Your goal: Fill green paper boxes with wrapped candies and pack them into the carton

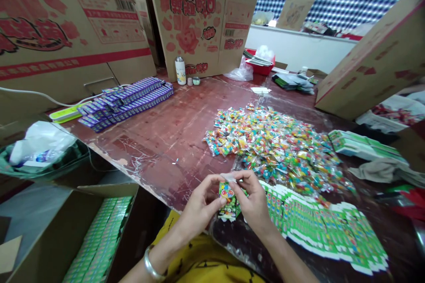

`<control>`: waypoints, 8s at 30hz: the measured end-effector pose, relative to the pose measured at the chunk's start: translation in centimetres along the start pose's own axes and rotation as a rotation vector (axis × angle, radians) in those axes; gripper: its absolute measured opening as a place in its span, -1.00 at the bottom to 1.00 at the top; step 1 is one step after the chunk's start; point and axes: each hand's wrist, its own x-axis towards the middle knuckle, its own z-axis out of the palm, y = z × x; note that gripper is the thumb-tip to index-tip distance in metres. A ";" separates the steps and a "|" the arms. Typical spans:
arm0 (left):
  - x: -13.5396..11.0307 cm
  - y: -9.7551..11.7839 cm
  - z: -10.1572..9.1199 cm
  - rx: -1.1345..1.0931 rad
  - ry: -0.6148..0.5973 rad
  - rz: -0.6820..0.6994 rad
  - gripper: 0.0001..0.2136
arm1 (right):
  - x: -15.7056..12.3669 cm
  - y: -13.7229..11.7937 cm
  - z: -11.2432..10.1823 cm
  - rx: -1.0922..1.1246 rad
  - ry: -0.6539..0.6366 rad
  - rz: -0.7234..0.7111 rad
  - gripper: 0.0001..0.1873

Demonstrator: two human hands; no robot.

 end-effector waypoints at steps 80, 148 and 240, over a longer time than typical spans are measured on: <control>0.7 0.8 -0.6 -0.009 -0.274 -0.020 -0.60 | -1.1 -1.2 -2.7 0.015 -0.350 0.194 -0.60; 0.8 -1.1 -2.3 -0.053 0.206 -0.136 -0.75 | 6.5 1.7 -7.5 -0.939 -0.132 -0.197 -0.82; 8.0 2.6 -13.9 1.553 0.565 -0.249 -0.76 | -0.1 1.3 -5.3 -0.763 -0.214 -0.125 -0.37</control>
